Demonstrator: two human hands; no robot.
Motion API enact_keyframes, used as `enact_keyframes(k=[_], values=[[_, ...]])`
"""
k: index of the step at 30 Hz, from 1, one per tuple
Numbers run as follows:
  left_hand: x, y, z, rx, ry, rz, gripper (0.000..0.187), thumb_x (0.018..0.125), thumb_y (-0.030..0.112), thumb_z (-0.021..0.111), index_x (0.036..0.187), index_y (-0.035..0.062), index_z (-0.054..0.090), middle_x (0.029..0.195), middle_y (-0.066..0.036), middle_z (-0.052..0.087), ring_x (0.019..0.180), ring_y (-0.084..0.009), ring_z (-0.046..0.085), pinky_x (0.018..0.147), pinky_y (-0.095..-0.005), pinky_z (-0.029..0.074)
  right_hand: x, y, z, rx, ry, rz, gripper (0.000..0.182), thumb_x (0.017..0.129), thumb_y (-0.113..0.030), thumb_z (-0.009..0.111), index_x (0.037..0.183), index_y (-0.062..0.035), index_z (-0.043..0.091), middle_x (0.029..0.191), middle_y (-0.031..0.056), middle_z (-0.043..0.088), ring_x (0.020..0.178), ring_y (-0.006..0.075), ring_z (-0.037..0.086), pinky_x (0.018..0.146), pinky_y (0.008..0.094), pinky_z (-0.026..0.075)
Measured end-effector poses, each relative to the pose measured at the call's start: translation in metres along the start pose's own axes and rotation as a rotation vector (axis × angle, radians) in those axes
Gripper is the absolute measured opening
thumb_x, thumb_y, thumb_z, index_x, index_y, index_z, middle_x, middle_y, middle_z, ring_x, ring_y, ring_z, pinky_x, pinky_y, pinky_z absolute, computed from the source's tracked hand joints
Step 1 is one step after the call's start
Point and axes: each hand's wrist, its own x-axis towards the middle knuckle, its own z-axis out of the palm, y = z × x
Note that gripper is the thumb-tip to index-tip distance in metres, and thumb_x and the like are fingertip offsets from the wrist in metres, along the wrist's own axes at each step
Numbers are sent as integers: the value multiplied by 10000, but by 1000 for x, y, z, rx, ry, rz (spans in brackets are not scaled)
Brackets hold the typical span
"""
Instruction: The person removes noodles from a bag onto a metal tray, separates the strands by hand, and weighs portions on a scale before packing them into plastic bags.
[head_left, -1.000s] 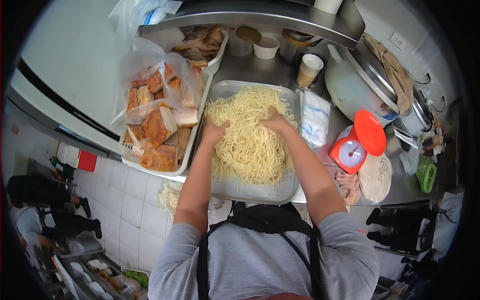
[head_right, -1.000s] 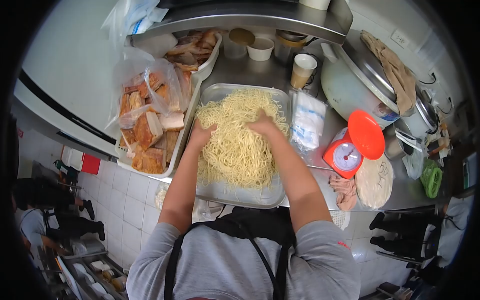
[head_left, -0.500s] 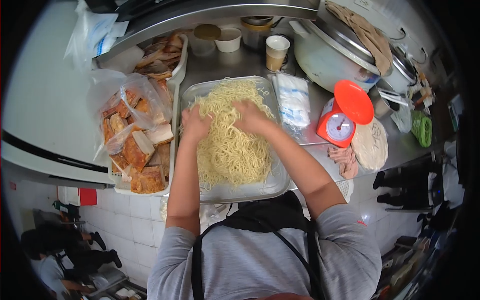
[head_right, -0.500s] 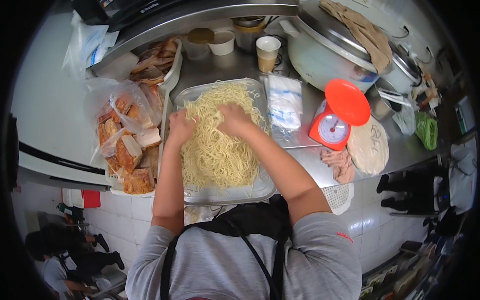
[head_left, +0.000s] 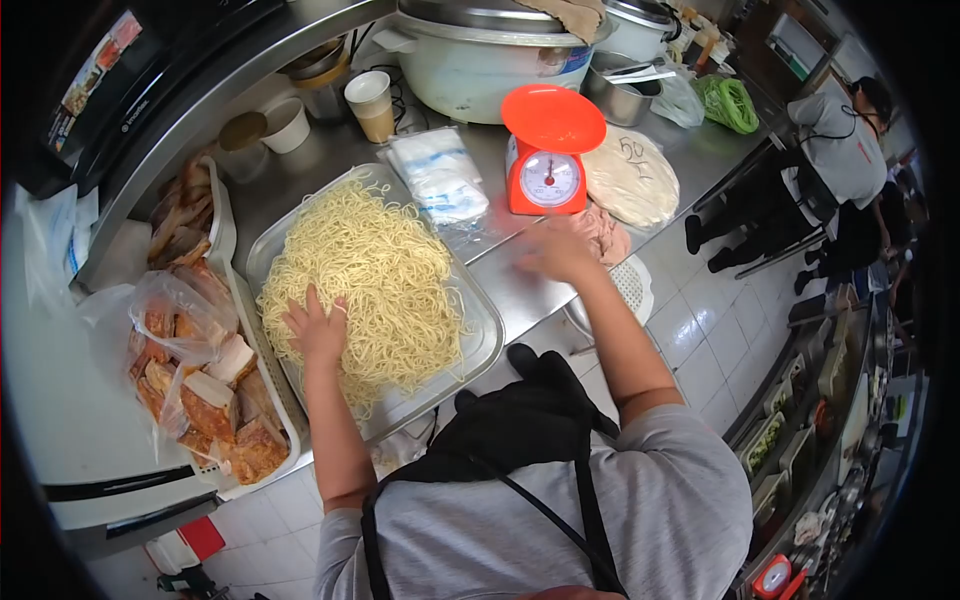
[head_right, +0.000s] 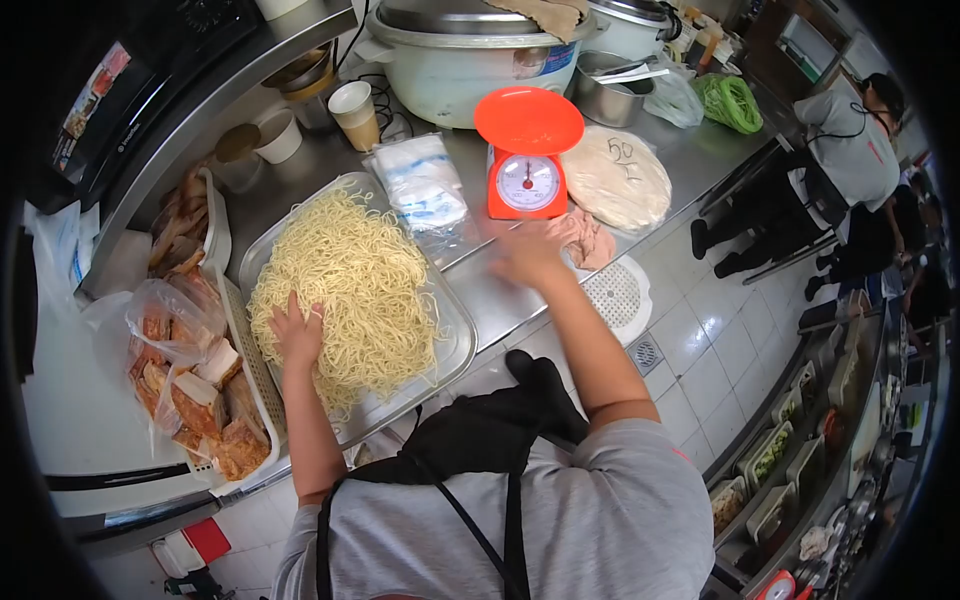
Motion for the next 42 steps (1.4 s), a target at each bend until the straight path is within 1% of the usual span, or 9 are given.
enact_keyframes(k=[2,8,12,16,21,23,26,35,42], values=[[0,1,-16,8,-109,16,680,770,468,479,1319,172,207,1356,-230,78,1262,-372,46,956,-569,131,-11,34,9,-257,317,273,582,714,-361,557,1249,-259,350,1252,133,386,1205,334,260,950,430,275],[-9,-1,-58,-170,-235,125,788,686,294,631,1316,104,197,1344,-233,135,1244,-384,129,976,-475,212,6,112,63,-32,717,-17,313,682,-147,618,994,-156,593,973,122,559,932,305,485,791,390,399],[-51,77,-76,199,286,53,760,657,264,654,1277,51,269,1295,-242,253,1226,-382,188,983,-425,226,23,143,50,316,659,-238,198,629,-129,671,811,-70,620,725,121,569,698,280,534,636,338,435],[-52,163,-4,-160,409,477,640,664,199,650,1215,42,364,1226,-219,365,1177,-366,282,968,-407,256,16,146,19,469,296,-173,307,592,-147,694,857,-36,585,906,184,566,891,336,516,760,367,420],[-62,289,154,-603,-321,1049,398,721,-5,441,1114,43,480,1091,-188,474,1051,-335,415,932,-403,298,8,173,36,615,301,-566,535,631,-64,598,1138,-33,428,1211,234,369,1133,375,353,939,377,310],[-64,299,208,-370,90,1088,346,734,-18,423,1062,36,517,1123,-177,479,1092,-319,413,921,-389,323,7,187,37,599,303,-580,562,638,-49,580,1171,-43,403,1207,234,378,1140,375,346,942,386,302],[-61,288,218,-301,9,1108,345,716,-5,479,1056,28,524,1178,-169,451,1136,-282,393,913,-375,346,6,196,33,315,332,-668,515,652,-31,552,1154,-42,437,1214,227,382,1137,371,357,940,402,297],[-24,263,144,-653,102,458,222,718,85,534,922,14,582,801,-134,586,793,-268,565,712,-363,445,7,196,30,222,402,-680,388,681,-52,528,1069,-58,523,1170,173,450,1122,334,390,907,417,317],[67,235,107,132,307,22,344,706,268,597,977,60,565,985,-180,507,906,-328,508,736,-398,440,9,194,34,153,464,-639,432,632,-81,547,1063,-87,536,1141,128,489,1116,263,417,878,373,334]])
